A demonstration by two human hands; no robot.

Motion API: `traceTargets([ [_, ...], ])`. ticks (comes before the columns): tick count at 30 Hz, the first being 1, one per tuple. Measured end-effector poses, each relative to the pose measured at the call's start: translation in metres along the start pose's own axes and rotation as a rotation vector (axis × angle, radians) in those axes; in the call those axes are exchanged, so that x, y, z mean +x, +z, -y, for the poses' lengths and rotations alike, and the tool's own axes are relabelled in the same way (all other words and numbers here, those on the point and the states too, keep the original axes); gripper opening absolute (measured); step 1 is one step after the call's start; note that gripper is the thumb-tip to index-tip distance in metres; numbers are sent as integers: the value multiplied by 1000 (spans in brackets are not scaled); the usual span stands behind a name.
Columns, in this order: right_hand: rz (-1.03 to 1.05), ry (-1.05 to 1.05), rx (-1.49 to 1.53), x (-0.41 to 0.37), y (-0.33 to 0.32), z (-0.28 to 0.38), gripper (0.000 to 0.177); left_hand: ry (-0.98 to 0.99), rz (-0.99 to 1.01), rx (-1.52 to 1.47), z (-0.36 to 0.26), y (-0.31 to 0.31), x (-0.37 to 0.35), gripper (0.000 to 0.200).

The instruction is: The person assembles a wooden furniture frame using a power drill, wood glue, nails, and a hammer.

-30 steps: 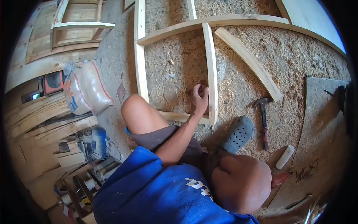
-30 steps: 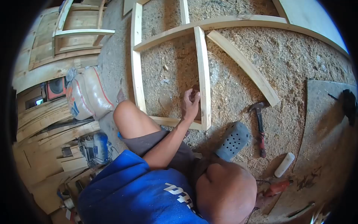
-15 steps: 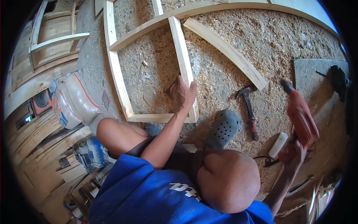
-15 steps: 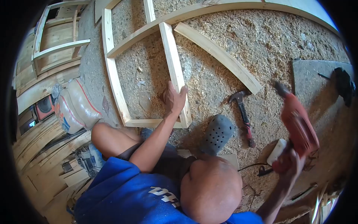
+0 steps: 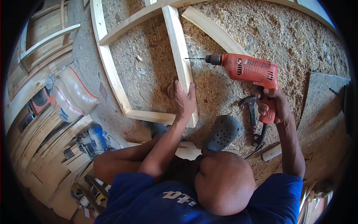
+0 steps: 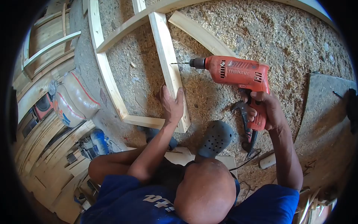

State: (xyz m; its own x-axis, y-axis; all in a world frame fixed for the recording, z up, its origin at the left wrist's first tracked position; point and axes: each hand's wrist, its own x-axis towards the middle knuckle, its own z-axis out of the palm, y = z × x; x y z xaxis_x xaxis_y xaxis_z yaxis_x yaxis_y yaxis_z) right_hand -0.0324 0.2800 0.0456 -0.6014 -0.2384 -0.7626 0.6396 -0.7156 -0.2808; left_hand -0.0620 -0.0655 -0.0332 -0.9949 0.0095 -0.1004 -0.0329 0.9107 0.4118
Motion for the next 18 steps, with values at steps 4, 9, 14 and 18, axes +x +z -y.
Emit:
traceTargets([
  [4, 24, 16, -26, 9, -4, 4, 45, -28, -2, -80, -6, -1, 1, 58],
  [9, 28, 22, -17, 12, -6, 2, 45, 9, -70, -3, 2, 8, -1, 63],
  [14, 25, 40, -16, 13, -9, 1, 46, 23, -9, 29, 1, 3, 0, 67],
  [18, 28, 60, -19, 14, -12, 5, 45, 62, -63, 25, 3, 8, 0, 65],
])
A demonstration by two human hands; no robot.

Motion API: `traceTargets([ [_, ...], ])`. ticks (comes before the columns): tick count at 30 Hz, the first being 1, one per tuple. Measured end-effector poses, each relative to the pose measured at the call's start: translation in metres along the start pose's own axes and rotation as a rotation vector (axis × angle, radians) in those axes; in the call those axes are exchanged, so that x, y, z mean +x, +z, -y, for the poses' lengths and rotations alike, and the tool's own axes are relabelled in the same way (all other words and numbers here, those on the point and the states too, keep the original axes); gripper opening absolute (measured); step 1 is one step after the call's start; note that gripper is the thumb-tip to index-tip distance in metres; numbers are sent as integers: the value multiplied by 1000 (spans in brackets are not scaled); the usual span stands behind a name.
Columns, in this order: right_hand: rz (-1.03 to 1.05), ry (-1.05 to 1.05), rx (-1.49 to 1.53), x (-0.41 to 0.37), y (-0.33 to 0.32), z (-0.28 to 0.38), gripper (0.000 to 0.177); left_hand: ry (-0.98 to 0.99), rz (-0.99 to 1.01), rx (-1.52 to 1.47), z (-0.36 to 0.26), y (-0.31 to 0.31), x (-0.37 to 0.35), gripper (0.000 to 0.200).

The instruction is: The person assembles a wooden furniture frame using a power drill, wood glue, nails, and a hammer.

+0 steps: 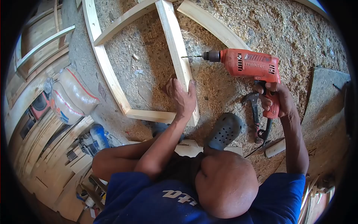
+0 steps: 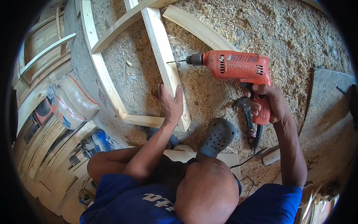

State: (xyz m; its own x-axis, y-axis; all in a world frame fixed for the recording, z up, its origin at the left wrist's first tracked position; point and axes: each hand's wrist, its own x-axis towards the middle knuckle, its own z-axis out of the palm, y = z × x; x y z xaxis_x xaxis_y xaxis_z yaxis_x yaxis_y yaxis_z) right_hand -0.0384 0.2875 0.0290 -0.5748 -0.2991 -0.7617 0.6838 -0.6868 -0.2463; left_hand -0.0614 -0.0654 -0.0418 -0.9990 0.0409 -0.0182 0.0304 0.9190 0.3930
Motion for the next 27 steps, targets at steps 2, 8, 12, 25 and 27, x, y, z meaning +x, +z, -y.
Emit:
traceTargets([
  [2, -4, 26, 4, 2, -3, 4, 41, 102, -67, 80, 2, 1, -2, 63],
  [8, -1, 36, -54, 2, 8, 23, 41, 26, 2, 50, -6, -4, 1, 56],
  [12, 24, 30, -67, 5, 0, 18, 43, -28, 24, -47, -5, -3, 2, 56],
  [25, 13, -27, -121, 4, 12, 14, 40, -31, 20, 25, -7, -1, 0, 60],
  [27, 9, -34, -174, 7, 9, 9, 38, -20, 2, 32, -7, 2, 0, 59],
])
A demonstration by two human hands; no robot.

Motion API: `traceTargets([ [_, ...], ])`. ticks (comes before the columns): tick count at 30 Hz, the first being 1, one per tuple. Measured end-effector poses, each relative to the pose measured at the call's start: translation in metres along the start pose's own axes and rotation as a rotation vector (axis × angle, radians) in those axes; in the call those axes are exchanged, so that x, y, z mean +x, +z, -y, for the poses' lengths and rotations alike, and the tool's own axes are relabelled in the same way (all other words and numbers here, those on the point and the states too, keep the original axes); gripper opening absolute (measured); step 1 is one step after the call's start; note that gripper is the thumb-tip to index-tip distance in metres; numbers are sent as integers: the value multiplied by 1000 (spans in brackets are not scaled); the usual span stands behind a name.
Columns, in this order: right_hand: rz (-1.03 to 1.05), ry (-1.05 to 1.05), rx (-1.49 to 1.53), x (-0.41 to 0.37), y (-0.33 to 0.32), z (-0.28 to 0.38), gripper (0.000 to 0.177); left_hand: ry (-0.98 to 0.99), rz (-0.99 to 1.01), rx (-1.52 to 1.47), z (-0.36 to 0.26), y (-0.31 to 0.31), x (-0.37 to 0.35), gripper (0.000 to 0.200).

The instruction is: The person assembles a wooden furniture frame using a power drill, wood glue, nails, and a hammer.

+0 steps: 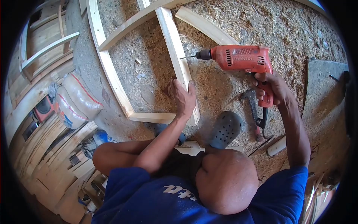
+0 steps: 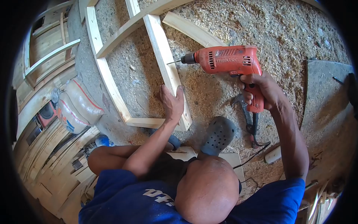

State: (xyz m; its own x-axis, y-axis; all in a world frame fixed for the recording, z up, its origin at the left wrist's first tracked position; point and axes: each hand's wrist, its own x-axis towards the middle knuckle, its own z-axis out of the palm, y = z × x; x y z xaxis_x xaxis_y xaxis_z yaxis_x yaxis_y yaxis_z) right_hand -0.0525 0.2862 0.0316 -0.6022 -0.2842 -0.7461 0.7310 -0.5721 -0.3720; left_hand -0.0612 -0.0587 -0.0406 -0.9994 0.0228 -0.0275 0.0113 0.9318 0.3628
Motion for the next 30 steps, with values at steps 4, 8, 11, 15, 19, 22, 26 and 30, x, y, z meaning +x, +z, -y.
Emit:
traceTargets([
  [4, 28, -43, 4, -1, 12, 3, 35, -64, 70, -94, -1, -5, 4, 58],
  [8, 68, -65, -29, 4, 12, -3, 32, -49, 53, -53, -1, -6, 5, 54],
  [11, 75, -74, -16, 5, 13, -7, 31, 4, 28, 18, -5, -9, 7, 50],
  [15, 69, -70, -32, 4, 16, -8, 27, -64, 107, -62, -14, -17, 9, 44],
  [19, 139, -80, -19, 30, 29, -23, 21, -27, 120, -70, -14, -20, 11, 40],
  [22, 160, -121, -28, 31, 24, -25, 23, -27, 118, -105, -15, -21, 10, 38],
  [26, 123, -114, 23, 15, 10, -17, 26, -12, 80, -145, -9, -14, 11, 38],
  [30, 39, -162, -5, 3, 0, -14, 33, -19, 79, -84, -5, -14, 10, 45],
])
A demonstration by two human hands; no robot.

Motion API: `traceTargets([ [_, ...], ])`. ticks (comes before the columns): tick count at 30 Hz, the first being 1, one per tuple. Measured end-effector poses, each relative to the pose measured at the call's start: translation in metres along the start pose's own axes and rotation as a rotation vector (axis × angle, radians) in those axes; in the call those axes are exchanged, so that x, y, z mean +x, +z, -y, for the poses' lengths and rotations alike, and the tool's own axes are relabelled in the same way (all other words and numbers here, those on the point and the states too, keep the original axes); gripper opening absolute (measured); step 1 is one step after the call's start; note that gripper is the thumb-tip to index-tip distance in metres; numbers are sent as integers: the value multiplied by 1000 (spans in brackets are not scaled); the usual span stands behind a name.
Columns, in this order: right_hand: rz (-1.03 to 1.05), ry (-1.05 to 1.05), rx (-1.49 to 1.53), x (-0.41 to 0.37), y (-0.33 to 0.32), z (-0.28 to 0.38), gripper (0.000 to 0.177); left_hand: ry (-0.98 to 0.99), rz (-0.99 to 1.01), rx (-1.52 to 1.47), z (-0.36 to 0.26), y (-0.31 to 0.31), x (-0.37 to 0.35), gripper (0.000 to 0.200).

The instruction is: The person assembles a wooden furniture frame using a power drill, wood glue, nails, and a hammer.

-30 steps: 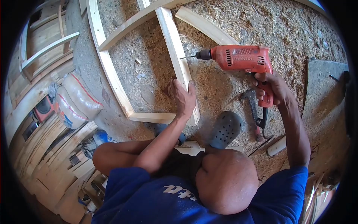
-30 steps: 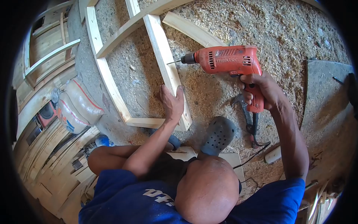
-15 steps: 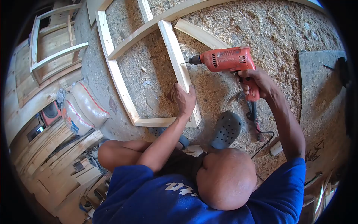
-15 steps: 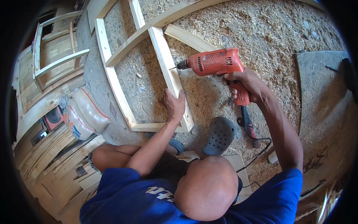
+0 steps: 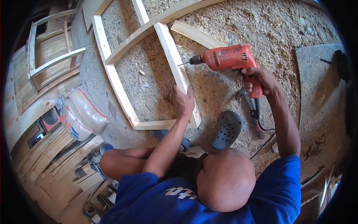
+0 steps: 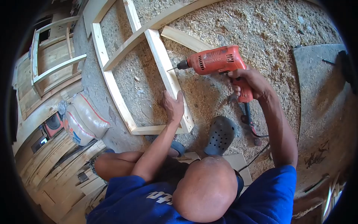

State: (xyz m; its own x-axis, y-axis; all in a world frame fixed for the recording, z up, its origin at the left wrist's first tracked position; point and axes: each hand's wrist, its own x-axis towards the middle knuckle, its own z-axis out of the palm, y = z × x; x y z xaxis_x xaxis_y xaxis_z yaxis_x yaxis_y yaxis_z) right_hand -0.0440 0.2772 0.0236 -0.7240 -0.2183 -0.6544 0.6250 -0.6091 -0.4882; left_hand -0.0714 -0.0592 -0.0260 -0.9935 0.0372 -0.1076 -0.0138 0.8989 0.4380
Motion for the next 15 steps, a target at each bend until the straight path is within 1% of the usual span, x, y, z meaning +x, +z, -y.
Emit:
traceTargets([
  [2, 87, 16, 50, -3, -13, 0, 35, 14, -22, -7, 5, 4, -3, 46],
  [3, 24, 19, 41, -11, -10, 0, 36, 7, -16, 16, 6, 4, -3, 46],
  [4, 14, 23, 44, -14, -10, -2, 36, 5, -15, 36, 5, 5, -2, 47],
  [9, 31, 37, 126, -16, -11, -10, 38, 36, -53, 71, 12, 10, -3, 47],
  [13, 19, 38, 101, -16, -13, -10, 37, 58, -86, 109, 17, 15, -5, 49],
  [15, 1, 52, 87, -16, -14, -13, 34, 50, -66, 58, 14, 12, -4, 49],
])
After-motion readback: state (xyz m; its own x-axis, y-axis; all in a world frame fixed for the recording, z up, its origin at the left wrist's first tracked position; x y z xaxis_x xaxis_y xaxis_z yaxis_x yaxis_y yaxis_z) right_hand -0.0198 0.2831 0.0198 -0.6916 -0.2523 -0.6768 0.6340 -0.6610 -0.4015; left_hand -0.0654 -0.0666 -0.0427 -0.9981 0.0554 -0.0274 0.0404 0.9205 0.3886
